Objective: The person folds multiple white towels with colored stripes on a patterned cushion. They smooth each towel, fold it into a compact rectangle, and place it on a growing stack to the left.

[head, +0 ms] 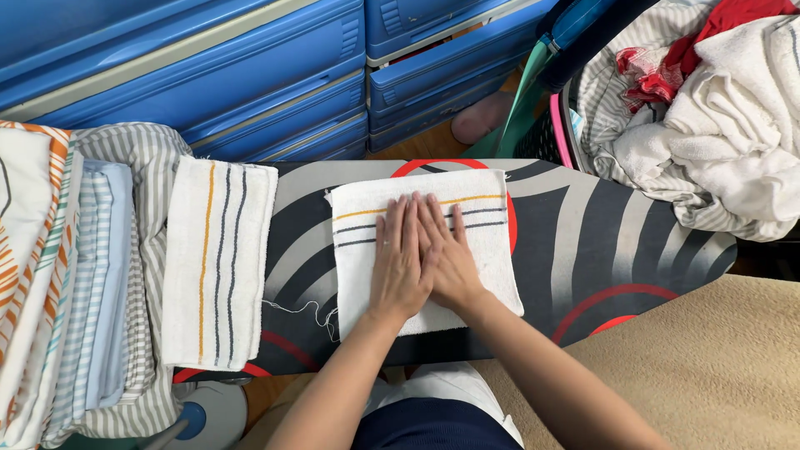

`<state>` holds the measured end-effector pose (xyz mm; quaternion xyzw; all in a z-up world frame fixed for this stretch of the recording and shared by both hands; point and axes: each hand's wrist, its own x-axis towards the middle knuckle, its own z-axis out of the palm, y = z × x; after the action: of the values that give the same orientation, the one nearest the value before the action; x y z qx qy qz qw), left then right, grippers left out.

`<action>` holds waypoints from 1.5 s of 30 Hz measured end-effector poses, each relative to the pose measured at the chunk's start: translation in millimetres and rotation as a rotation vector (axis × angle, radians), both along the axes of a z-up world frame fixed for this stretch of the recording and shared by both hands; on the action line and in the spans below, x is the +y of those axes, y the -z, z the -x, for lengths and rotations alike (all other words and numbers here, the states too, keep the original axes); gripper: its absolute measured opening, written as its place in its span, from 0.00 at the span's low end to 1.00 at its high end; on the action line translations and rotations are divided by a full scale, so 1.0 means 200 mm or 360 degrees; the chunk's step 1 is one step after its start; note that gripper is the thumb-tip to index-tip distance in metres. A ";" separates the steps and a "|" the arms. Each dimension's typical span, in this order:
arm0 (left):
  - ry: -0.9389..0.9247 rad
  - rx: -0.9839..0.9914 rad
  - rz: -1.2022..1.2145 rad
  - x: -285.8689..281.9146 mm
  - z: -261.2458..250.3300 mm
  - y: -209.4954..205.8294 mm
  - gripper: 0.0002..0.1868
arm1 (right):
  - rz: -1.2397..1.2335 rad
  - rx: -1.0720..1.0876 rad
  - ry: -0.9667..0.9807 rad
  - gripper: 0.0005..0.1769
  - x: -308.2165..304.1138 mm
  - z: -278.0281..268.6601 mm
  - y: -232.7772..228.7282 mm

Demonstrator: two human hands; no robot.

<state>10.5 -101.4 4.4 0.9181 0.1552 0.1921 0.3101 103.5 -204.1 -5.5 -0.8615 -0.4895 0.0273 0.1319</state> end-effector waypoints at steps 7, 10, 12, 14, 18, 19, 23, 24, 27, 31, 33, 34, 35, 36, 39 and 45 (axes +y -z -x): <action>-0.0311 0.0623 -0.0591 0.34 0.29 0.11 0.43 | 0.0032 0.0046 0.0542 0.41 -0.42 -0.36 0.02; -0.0626 0.0552 -0.0216 0.36 0.23 0.09 0.35 | -0.0059 0.0124 0.0658 0.33 -0.43 -0.45 0.05; -0.0694 0.0602 -0.0130 0.37 0.10 0.04 0.26 | -0.0059 0.0057 0.0632 0.25 -0.33 -0.49 0.06; -0.0629 0.0726 -0.0186 0.40 0.01 -0.04 0.15 | -0.0144 0.0522 0.0594 0.18 -0.27 -0.54 0.01; -0.0416 0.0315 0.1156 0.59 -0.06 -0.30 0.12 | -0.1017 0.1805 0.0322 0.15 -0.22 -0.74 -0.29; -0.0278 -0.0031 0.1427 0.63 -0.07 -0.38 0.11 | -0.1075 0.1779 0.0302 0.17 -0.24 -0.76 -0.37; -0.0020 -0.0520 0.1609 0.72 0.01 -0.60 0.18 | -0.1146 0.1637 0.0246 0.22 -0.33 -0.74 -0.70; 0.0115 -0.0469 0.1306 0.72 0.04 -0.62 0.16 | -0.0902 0.1476 0.0239 0.20 -0.35 -0.70 -0.73; 0.0423 -0.0244 0.0710 0.67 0.18 -0.55 0.15 | -0.0322 0.1007 0.0113 0.20 -0.40 -0.55 -0.70; 0.0441 0.0356 0.0988 0.50 0.41 -0.31 0.14 | 0.0009 0.0939 -0.0068 0.26 -0.48 -0.31 -0.45; 0.0299 0.0635 0.1178 0.44 0.51 -0.21 0.12 | 0.0140 0.1092 -0.0016 0.24 -0.57 -0.23 -0.34; 0.0205 0.0729 0.1185 0.41 0.54 -0.18 0.11 | 0.0216 0.1159 0.0031 0.25 -0.60 -0.20 -0.29; 0.0114 0.0826 0.1193 0.39 0.56 -0.15 0.10 | 0.0295 0.1226 0.0084 0.25 -0.64 -0.19 -0.25; 0.0122 0.0577 0.1319 0.39 0.55 -0.13 0.09 | 0.0098 0.1253 0.0055 0.24 -0.67 -0.20 -0.21; -0.0030 0.0045 0.1481 0.39 0.47 -0.10 0.09 | -0.0426 0.1409 0.0212 0.15 -0.64 -0.25 -0.13; -0.0686 0.0231 0.0786 0.36 0.14 -0.05 0.14 | -0.0748 0.1322 0.0998 0.16 -0.33 -0.30 -0.09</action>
<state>-17.3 -30.0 14.4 0.7724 0.4094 0.1441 0.4637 163.2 -269.3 11.5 -0.8301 -0.1104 0.2135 0.5031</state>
